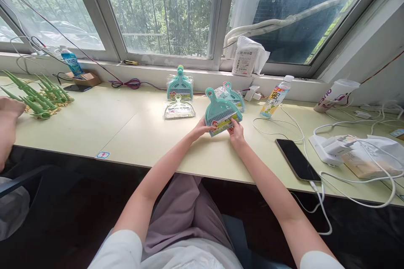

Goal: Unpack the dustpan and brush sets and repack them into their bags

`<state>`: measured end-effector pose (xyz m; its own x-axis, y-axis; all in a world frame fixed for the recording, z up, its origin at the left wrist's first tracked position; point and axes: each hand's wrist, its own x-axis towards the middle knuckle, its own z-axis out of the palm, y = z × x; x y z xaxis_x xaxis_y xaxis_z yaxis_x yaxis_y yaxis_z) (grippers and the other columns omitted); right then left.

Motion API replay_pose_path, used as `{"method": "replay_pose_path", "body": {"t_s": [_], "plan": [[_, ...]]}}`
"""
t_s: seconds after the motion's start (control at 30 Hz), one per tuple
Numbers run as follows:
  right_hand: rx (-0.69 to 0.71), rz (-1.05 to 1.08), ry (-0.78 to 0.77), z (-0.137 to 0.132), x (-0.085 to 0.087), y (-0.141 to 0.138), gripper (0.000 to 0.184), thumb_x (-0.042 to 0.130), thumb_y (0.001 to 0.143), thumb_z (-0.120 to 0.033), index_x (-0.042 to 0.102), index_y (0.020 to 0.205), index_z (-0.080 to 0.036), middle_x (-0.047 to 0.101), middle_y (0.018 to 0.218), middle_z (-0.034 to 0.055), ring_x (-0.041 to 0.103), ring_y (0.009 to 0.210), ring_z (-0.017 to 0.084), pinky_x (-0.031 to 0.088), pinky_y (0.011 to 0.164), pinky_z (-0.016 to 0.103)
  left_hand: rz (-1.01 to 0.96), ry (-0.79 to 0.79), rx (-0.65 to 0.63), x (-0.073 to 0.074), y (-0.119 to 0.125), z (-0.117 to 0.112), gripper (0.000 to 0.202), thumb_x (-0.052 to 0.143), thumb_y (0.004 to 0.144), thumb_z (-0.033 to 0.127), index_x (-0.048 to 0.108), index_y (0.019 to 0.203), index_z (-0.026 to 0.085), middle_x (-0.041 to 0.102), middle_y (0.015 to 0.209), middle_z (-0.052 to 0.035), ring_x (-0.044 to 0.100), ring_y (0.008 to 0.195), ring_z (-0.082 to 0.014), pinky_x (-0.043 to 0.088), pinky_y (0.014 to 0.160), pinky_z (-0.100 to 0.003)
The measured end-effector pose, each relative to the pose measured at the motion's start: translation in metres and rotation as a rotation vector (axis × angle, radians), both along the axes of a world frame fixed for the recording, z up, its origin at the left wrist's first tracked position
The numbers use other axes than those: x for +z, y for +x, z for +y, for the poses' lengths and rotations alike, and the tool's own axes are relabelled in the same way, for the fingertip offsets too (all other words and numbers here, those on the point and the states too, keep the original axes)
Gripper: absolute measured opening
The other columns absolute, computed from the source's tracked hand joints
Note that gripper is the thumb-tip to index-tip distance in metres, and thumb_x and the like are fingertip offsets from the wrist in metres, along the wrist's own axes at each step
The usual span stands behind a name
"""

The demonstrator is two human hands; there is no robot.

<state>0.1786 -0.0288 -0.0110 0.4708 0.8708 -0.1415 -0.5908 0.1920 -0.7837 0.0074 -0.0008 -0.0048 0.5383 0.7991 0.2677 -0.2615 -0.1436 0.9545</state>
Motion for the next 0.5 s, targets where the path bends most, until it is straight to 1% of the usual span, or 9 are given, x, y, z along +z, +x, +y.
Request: {"method": "replay_pose_path", "body": {"t_s": [0.1,0.23,0.37,0.5], "plan": [[0.019,0.033,-0.02,0.0006,-0.0012,0.0032,0.016,0.071,0.071,-0.02,0.063,0.084,-0.018,0.071,0.083,0.0002,0.068,0.073,0.012,0.06,0.067,0.023,-0.015,0.024,-0.012,-0.0005,0.0014,0.0004,0.08,0.084,0.058,0.035,0.048,0.128,0.019,0.06,0.124,-0.0123,0.053,0.117,-0.0336,0.042,0.097,-0.047],[-0.006,0.051,-0.054,0.0011,-0.0012,0.0036,0.02,0.075,0.068,-0.024,0.062,0.084,-0.019,0.071,0.083,-0.0004,0.067,0.072,0.012,0.06,0.065,0.023,-0.025,0.039,-0.043,-0.0023,0.0027,0.0039,0.084,0.085,0.057,0.035,0.047,0.13,0.019,0.061,0.124,-0.0116,0.052,0.119,-0.0345,0.041,0.098,-0.049],[-0.03,0.058,-0.088,0.0021,-0.0013,0.0047,0.019,0.072,0.071,-0.029,0.061,0.084,-0.02,0.071,0.081,-0.0005,0.067,0.071,0.012,0.059,0.062,0.023,-0.055,0.051,-0.079,-0.0027,0.003,0.0068,0.086,0.086,0.055,0.031,0.046,0.13,0.018,0.06,0.125,-0.0123,0.051,0.12,-0.0351,0.04,0.099,-0.049],[-0.04,0.047,-0.115,0.0034,-0.0017,0.007,0.019,0.071,0.073,-0.03,0.06,0.084,-0.019,0.071,0.082,0.0,0.066,0.07,0.012,0.059,0.062,0.024,-0.051,0.052,-0.109,-0.0003,0.0026,0.0048,0.086,0.086,0.055,0.029,0.046,0.13,0.018,0.059,0.126,-0.013,0.051,0.12,-0.0349,0.041,0.099,-0.049]]}}
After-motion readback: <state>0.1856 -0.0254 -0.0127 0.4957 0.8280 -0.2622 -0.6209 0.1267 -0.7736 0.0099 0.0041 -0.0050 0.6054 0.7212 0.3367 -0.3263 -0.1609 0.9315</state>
